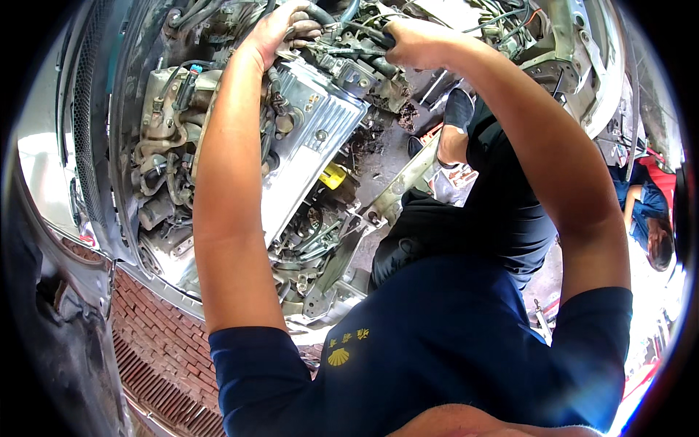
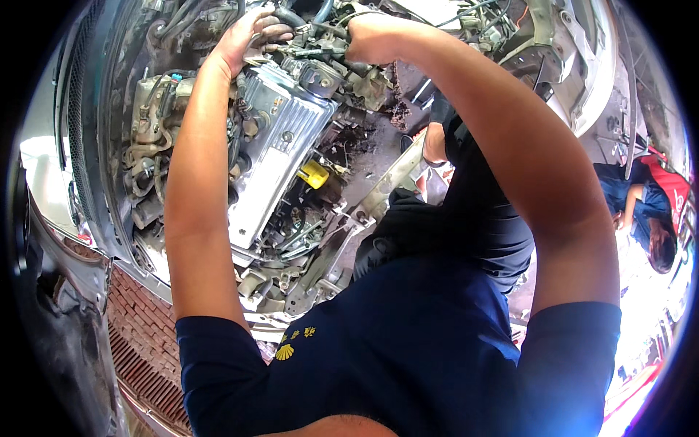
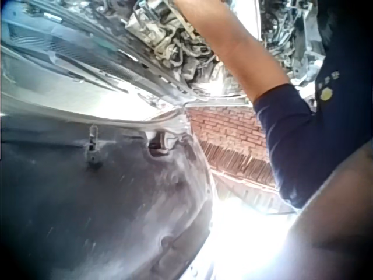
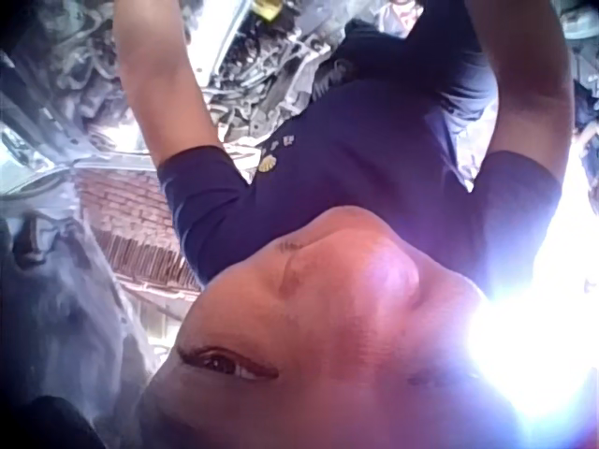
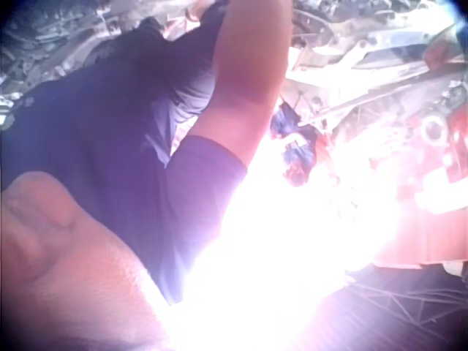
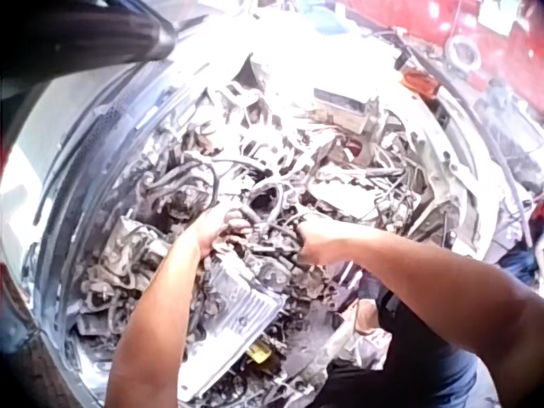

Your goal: The person works on a car engine with the hood open, using pliers and a wrench to adjust and tighten components. They repeatedly reach into the engine bay, manipulate hoses and parts, and use tools to secure connections.

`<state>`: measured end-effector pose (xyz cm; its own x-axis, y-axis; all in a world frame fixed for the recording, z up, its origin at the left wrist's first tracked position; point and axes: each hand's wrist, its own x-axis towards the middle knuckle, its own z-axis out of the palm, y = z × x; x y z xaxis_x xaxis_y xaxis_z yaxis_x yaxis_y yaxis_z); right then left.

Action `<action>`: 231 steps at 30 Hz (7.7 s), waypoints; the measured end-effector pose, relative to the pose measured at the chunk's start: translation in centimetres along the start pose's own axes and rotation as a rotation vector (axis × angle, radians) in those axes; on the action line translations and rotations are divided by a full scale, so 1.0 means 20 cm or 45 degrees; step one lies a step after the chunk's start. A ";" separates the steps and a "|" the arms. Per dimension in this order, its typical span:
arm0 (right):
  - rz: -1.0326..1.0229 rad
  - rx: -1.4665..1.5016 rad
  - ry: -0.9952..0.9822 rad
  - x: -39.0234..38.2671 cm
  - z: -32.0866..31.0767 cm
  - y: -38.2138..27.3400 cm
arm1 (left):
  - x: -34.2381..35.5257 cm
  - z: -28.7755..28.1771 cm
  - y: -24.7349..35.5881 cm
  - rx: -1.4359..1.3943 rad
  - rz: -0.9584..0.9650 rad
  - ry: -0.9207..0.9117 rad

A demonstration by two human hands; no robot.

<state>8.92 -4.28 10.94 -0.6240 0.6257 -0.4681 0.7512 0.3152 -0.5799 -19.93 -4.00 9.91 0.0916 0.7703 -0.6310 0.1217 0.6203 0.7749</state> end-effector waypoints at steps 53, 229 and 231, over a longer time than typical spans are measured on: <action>0.066 -0.432 0.175 -0.02 0.16 -0.10 | 0.01 0.08 0.05 0.240 -0.074 -0.044; 0.150 -0.267 0.378 -0.05 0.10 -0.15 | 0.03 0.07 0.04 0.091 0.004 -0.062; 0.212 -0.188 0.163 -0.02 0.06 -0.16 | 0.02 0.07 0.04 0.095 0.014 -0.050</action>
<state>6.61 -6.46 12.12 -0.4641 0.7597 -0.4555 0.8703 0.2953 -0.3942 -18.46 -3.37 10.18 0.1316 0.7700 -0.6243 0.1934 0.5977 0.7780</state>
